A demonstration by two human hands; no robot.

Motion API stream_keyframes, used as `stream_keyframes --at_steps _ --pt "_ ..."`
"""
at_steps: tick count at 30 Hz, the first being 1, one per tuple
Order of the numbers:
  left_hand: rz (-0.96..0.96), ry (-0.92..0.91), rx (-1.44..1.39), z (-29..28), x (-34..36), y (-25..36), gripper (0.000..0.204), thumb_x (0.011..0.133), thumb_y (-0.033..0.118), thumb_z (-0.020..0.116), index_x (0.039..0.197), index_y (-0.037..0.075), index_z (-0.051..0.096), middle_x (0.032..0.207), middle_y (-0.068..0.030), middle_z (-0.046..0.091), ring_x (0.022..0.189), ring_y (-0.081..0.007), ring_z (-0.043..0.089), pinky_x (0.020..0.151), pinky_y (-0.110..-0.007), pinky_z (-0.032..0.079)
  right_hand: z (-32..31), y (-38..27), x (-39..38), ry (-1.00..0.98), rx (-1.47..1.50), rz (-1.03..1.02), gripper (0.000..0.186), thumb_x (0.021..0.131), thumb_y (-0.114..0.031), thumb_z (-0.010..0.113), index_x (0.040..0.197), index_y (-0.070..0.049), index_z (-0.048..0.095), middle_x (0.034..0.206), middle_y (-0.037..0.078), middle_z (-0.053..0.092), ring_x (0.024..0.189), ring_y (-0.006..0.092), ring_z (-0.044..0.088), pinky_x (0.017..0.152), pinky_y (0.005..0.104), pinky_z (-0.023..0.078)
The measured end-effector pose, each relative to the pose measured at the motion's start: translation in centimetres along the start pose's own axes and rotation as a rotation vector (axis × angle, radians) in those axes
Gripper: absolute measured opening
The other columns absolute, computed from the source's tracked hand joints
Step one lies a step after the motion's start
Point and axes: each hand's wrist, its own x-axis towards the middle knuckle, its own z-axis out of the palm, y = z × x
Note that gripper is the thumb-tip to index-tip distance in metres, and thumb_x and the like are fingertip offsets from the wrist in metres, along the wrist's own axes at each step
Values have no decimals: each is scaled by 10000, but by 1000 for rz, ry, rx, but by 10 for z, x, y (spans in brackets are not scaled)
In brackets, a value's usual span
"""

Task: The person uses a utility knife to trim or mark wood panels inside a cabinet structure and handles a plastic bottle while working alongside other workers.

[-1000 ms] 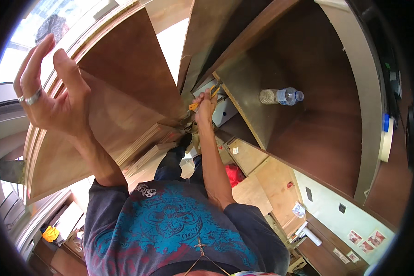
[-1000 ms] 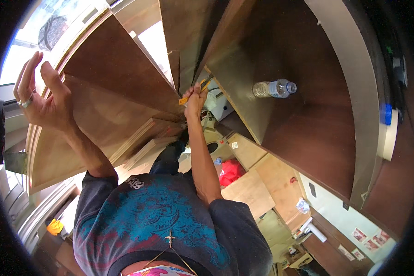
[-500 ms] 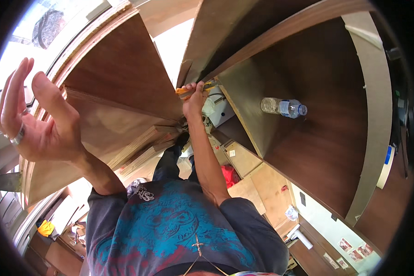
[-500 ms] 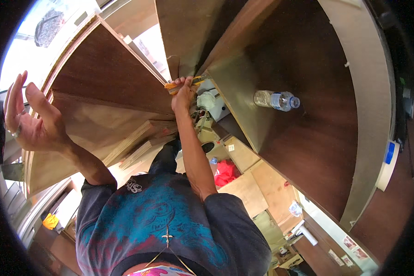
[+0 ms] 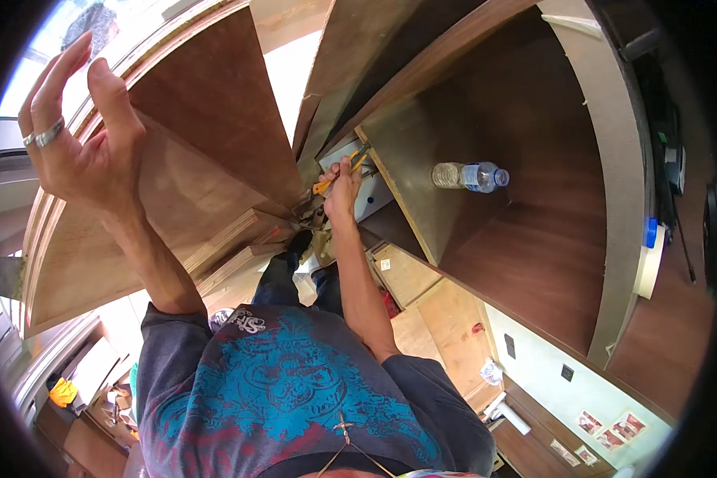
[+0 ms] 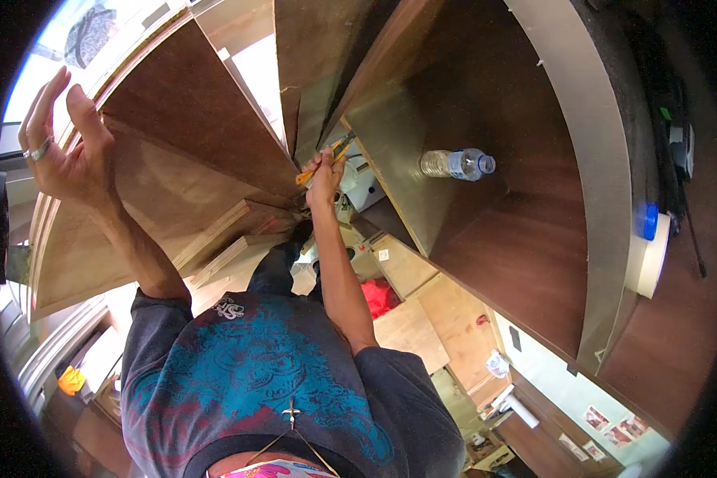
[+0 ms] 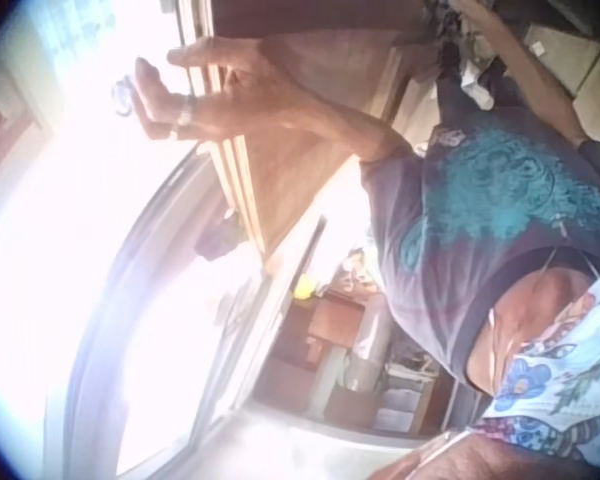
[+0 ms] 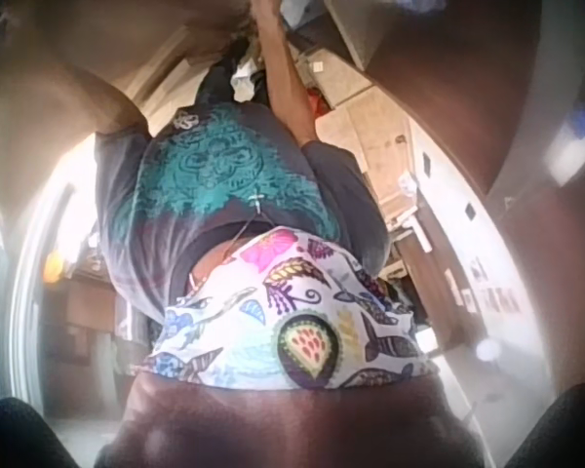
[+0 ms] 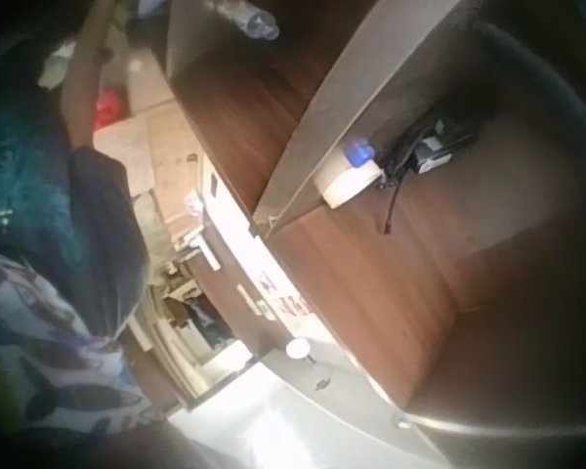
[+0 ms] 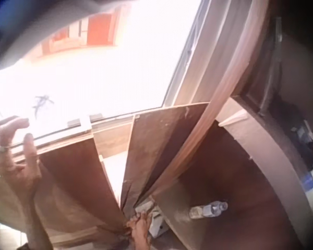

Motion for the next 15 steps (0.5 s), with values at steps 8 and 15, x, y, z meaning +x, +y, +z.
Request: stream_keyframes --at_steps 8,15 --pt "29 -44 134 -5 2 1 216 817 9 719 1027 56 717 991 -60 726 941 -179 669 848 -309 537 -17 5 -4 -63 -142 22 207 1041 -283 497 948 -117 415 706 -9 451 534 96 441 516 288 434" --pt "51 -92 153 -9 0 0 215 860 35 702 1073 45 670 1042 -92 709 970 -200 682 897 -331 563 -39 30 -75 -176 -471 88 223 1040 -323 493 1004 -105 466 684 -5 458 498 85 456 499 237 462"
